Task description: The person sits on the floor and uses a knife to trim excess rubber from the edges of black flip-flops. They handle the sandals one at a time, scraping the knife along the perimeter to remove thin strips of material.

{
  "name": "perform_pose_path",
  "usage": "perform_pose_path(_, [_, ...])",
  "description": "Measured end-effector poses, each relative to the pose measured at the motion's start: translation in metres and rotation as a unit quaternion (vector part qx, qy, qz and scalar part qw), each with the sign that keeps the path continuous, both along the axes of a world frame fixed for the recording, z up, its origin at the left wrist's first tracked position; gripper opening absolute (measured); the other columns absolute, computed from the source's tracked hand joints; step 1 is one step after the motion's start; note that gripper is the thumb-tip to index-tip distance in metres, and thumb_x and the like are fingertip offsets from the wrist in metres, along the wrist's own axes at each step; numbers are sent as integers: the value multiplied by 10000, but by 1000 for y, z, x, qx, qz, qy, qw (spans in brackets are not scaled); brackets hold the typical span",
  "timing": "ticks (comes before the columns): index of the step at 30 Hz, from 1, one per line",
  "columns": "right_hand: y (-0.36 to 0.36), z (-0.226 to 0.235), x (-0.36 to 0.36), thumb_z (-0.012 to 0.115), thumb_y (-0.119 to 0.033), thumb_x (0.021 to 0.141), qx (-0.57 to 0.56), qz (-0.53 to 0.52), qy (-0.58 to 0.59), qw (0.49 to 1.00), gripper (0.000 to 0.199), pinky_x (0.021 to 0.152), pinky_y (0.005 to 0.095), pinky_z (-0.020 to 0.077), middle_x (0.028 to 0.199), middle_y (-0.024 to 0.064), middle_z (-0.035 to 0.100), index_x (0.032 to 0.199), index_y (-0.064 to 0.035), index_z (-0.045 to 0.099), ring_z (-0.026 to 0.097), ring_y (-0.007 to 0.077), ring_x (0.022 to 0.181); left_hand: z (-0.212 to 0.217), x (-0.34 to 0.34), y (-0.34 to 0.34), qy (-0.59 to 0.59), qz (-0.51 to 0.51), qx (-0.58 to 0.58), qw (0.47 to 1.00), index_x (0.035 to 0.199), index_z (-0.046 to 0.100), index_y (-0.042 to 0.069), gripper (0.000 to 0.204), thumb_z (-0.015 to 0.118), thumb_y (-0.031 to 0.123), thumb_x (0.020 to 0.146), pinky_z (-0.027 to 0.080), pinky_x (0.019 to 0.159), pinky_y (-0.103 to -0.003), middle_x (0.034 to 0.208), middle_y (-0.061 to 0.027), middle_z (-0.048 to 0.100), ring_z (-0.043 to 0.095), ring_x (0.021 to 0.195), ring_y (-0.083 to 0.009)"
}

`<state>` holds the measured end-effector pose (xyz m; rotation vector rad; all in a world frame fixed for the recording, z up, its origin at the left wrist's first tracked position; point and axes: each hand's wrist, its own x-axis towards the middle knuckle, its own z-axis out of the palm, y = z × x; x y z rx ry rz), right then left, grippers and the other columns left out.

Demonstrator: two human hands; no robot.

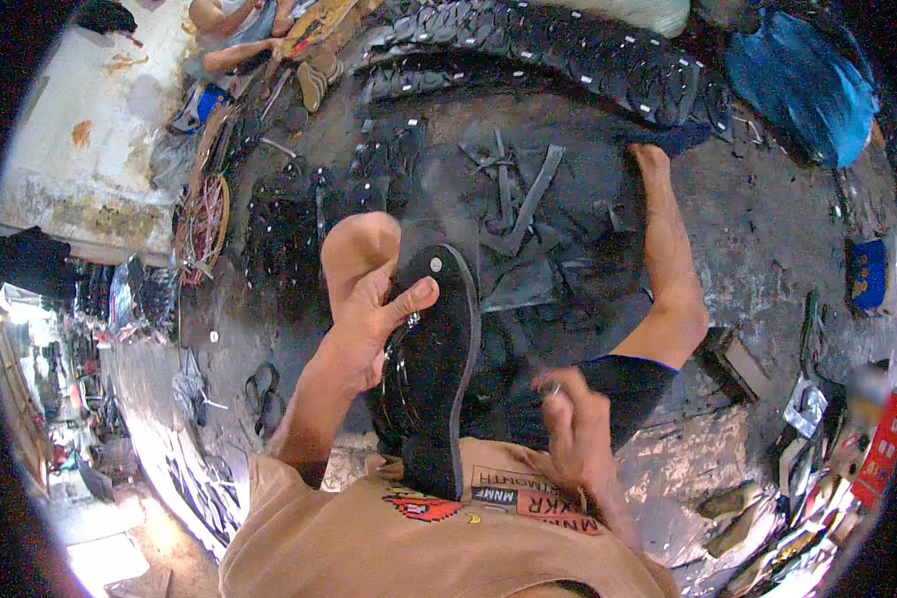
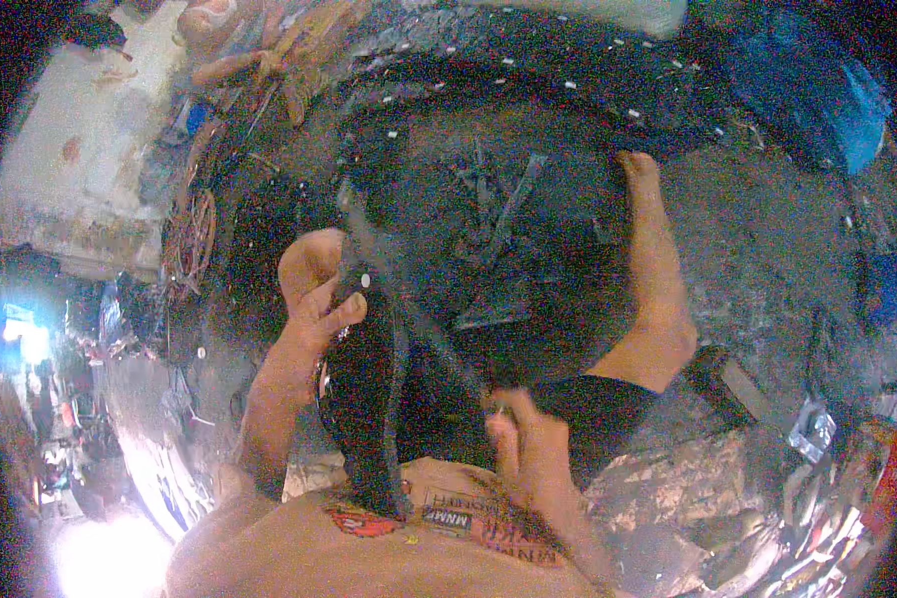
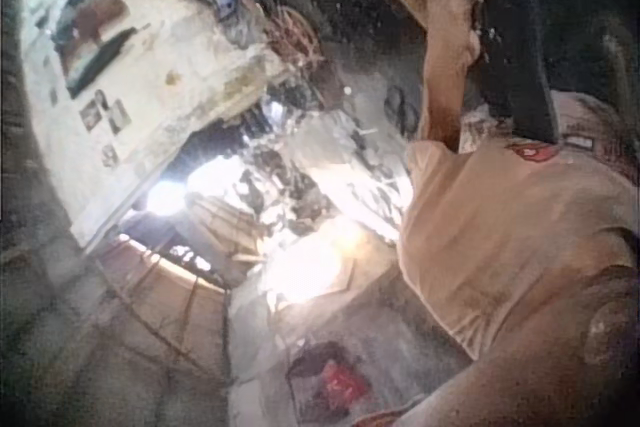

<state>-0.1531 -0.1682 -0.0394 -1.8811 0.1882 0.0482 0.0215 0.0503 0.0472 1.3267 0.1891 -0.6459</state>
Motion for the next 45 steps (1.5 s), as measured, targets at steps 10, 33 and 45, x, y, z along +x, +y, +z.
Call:
perform_pose_path(10, [13, -24, -23, 505, -261, 1068, -32, 34, 48, 998, 236, 587, 474, 426, 697, 224, 553, 1060, -39, 585, 585, 433, 637, -3, -12, 12, 34, -65, 37, 997, 1307, 602, 20, 503, 803, 293, 937, 555, 926, -342, 1161, -73, 717, 682, 1041, -159])
perform_pose_path(33, [-13, 27, 116, 471, -315, 1111, 272, -75, -169, 944, 574, 569, 254, 422, 703, -26, 514, 1636, -137, 321, 466, 74, 608, -22, -18, -70, -6, 233, -214, 949, 1443, 558, 68, 523, 721, 234, 974, 554, 982, -376, 1188, -58, 701, 684, 1069, -209])
perform_pose_path(45, [-4, -25, -33, 425, -366, 1105, -41, -132, 9, 990, 386, 521, 356, 417, 611, 79, 524, 1153, -31, 611, 535, 178, 540, -52, 25, -104, 53, 231, -244, 940, 1214, 662, 73, 409, 855, 174, 867, 653, 870, -416, 1137, -69, 729, 735, 992, -232])
